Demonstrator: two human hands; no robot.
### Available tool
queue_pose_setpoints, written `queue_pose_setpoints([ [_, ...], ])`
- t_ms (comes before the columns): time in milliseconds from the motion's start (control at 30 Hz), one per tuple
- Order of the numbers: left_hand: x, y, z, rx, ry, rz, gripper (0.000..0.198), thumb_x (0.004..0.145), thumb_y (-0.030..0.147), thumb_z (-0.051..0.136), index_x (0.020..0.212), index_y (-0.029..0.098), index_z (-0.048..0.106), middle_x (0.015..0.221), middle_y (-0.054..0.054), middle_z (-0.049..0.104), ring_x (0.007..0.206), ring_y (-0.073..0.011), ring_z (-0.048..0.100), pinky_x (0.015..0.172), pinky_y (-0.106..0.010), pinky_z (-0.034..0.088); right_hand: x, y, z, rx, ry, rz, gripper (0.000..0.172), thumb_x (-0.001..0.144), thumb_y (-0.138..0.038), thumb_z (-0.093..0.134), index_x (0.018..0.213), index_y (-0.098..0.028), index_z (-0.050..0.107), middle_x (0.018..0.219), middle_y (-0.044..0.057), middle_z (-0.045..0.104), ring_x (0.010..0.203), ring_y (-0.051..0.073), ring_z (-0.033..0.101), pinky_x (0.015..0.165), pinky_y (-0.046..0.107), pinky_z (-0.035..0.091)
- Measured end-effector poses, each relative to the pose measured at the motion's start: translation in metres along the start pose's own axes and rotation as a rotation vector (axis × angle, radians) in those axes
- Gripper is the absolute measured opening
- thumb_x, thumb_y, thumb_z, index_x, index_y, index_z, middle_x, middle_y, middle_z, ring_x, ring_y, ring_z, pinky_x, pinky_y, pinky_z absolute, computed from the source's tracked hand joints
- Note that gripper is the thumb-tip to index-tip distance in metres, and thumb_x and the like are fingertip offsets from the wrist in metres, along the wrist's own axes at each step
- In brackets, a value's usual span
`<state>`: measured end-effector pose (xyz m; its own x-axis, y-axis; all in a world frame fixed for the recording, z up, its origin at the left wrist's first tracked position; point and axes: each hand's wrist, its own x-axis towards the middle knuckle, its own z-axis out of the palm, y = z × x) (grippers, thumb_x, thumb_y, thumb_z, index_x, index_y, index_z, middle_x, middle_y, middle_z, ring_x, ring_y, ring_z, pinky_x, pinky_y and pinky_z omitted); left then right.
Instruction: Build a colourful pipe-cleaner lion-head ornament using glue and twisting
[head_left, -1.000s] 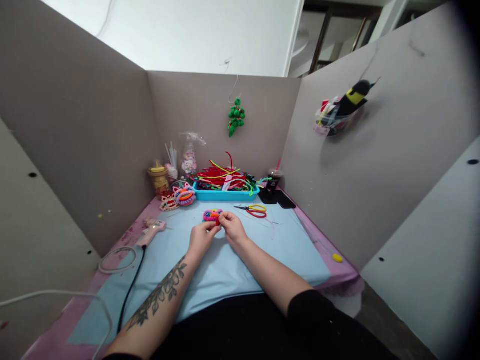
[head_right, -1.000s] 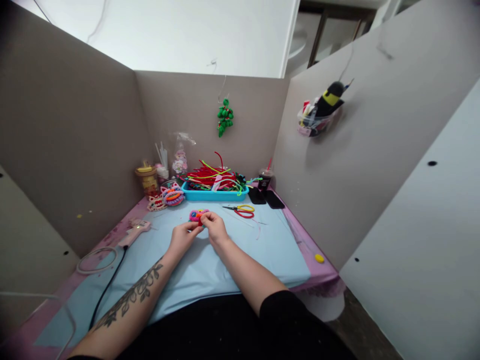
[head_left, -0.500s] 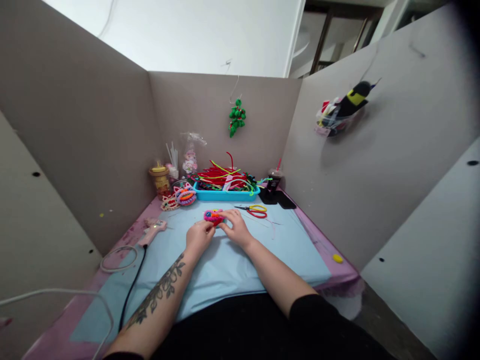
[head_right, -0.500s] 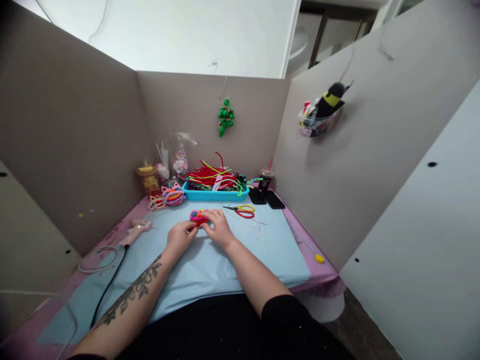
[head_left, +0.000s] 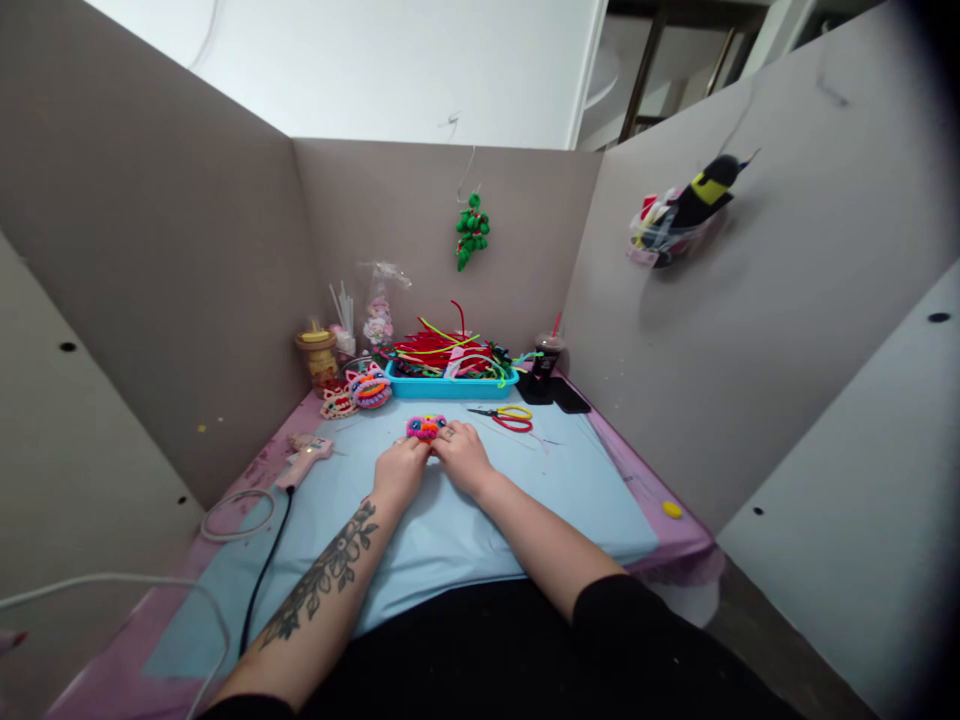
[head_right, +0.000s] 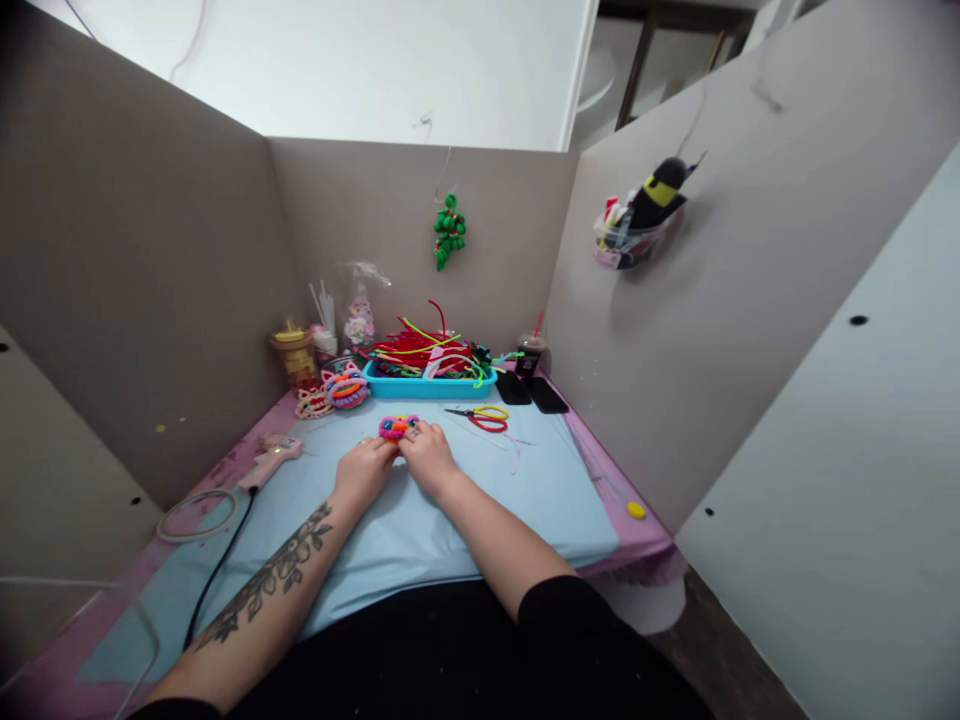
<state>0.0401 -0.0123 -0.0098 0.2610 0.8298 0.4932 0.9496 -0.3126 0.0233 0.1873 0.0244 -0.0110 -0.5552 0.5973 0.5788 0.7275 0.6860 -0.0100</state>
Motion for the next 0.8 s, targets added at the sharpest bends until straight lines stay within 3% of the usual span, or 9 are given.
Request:
queue_pose_setpoints([
  [367,0.000,-0.007,0.007,-0.307,0.131,-0.065,0.020,0.087,0.024,0.050,0.094,0.020,0.069,0.091,-0.006,0.067,0.083,-0.0189,0.062,0.075,-0.028,0.046,-0.004,0.011,-0.002,0.190,0.037,0.135,0.013,0.084,-0.022,0.058,0.083,-0.023,0.070,0.088,0.006,0.068,0.091,0.022,0.048,0.080,0.035,0.035],
  [567,0.000,-0.007,0.006,-0.391,0.158,-0.119,0.017,0.084,0.026,0.054,0.091,0.021,0.069,0.087,-0.005,0.067,0.079,-0.0189,0.061,0.072,-0.029,0.046,-0.001,0.015,0.006,0.469,0.125,0.185,0.014,0.080,-0.015,0.059,0.076,-0.021,0.071,0.080,0.004,0.068,0.079,0.018,0.054,0.082,0.032,0.038],
  [800,0.004,-0.009,0.008,-0.642,0.210,-0.184,0.015,0.080,0.026,0.058,0.083,0.020,0.071,0.081,-0.005,0.067,0.076,-0.0165,0.061,0.068,-0.026,0.047,0.002,0.011,0.005,0.783,0.215,0.334,0.009,0.076,-0.018,0.063,0.069,-0.020,0.069,0.075,0.002,0.067,0.078,0.017,0.059,0.079,0.031,0.042],
])
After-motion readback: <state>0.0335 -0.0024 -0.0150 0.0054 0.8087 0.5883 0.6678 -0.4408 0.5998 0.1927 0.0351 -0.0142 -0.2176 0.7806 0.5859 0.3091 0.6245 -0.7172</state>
